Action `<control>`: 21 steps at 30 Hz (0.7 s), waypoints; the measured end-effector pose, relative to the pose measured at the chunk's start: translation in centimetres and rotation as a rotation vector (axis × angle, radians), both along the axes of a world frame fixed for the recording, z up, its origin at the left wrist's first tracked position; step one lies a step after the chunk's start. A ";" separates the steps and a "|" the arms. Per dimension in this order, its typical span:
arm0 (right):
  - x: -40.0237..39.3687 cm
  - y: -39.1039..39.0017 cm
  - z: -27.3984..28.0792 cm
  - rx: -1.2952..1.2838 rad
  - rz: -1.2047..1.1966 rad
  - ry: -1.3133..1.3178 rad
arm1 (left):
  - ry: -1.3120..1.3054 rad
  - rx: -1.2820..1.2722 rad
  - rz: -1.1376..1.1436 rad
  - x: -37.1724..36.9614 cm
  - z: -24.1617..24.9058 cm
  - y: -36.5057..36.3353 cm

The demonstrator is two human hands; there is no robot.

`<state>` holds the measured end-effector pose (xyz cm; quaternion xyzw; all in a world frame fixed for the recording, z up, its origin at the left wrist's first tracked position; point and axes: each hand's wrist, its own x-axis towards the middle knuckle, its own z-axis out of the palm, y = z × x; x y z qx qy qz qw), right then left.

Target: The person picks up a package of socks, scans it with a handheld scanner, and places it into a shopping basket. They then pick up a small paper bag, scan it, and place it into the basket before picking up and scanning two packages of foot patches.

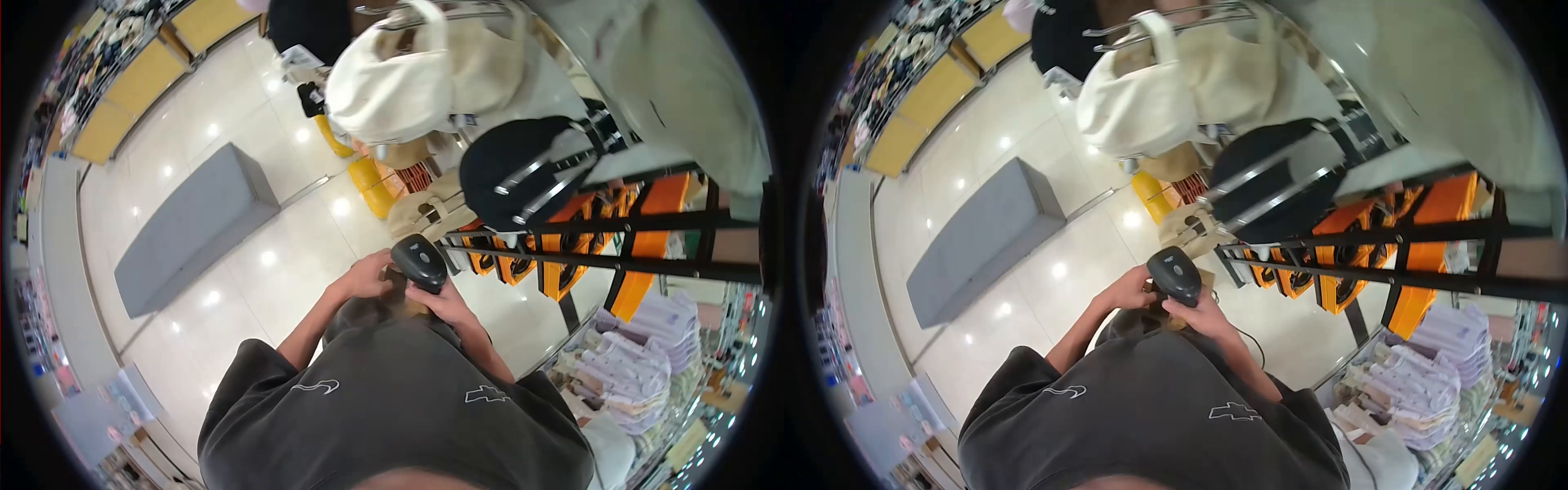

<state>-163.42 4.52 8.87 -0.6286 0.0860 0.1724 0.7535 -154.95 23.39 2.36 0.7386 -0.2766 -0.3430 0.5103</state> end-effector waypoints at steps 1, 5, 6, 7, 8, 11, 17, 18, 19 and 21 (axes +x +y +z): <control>0.5 0.9 0.0 -0.004 0.014 0.019 | -0.003 0.034 0.077 -0.7 -0.9 1.0; 3.0 2.9 -0.6 0.022 0.108 0.025 | 0.006 0.259 0.366 -2.2 -3.0 4.1; 3.6 3.3 -1.4 0.033 0.130 0.015 | 0.075 0.321 0.414 -2.0 -2.0 4.9; 4.4 4.0 -1.6 0.051 0.144 0.005 | 0.145 0.387 0.456 -1.7 -1.3 5.7; 5.1 4.5 -1.8 0.053 0.162 0.015 | 0.120 0.385 0.501 -1.6 -1.2 6.4; 6.9 6.0 -2.5 0.072 0.197 0.030 | 0.054 0.380 0.583 -1.6 -1.3 8.3; 10.6 9.7 -1.8 0.003 0.248 -0.012 | 0.023 0.331 0.661 0.5 -2.8 12.5; 11.4 10.4 -1.8 -0.015 0.247 -0.012 | 0.019 0.316 0.674 1.2 -2.9 13.2; 12.0 11.0 -1.9 -0.032 0.240 -0.010 | 0.017 0.303 0.682 2.1 -3.1 14.1; 12.9 13.0 -2.3 -0.039 0.204 0.011 | 0.012 0.282 0.691 3.6 -3.1 16.2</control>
